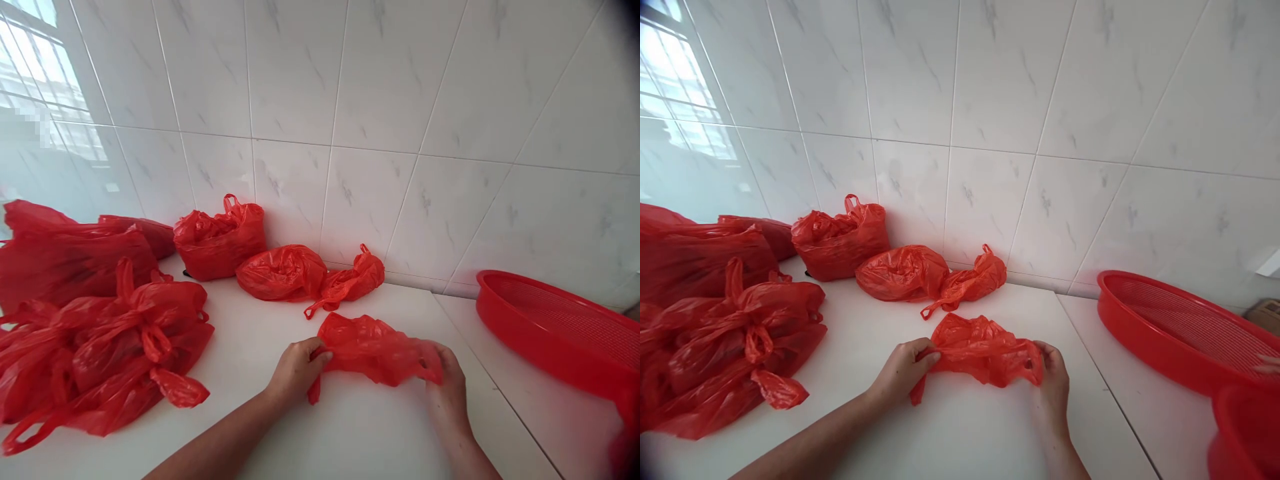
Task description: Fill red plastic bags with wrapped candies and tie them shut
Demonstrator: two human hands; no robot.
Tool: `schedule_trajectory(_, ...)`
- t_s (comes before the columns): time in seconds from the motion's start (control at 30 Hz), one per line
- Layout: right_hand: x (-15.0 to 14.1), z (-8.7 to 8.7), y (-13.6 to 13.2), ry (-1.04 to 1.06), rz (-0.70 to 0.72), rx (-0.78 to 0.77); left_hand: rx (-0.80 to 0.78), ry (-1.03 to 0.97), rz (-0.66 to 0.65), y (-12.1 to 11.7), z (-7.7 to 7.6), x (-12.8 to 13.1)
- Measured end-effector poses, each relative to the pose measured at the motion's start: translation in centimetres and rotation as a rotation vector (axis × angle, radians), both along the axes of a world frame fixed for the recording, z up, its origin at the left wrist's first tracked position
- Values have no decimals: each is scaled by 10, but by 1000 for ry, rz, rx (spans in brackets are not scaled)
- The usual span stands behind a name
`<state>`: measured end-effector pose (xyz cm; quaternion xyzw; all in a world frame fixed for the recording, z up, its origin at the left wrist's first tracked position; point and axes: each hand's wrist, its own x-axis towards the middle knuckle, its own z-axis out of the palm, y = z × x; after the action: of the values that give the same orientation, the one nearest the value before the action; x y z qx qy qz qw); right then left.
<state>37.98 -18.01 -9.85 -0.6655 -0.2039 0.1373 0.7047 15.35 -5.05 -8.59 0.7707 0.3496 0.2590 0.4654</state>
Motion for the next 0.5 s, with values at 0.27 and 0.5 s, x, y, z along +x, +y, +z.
schedule_trajectory(0.27,-26,-1,4,296,134,126,-10,-139,100,1,7,0)
schedule_trajectory(0.5,-88,-6,10,-290,490,-17,-226,-252,100,2,2,5)
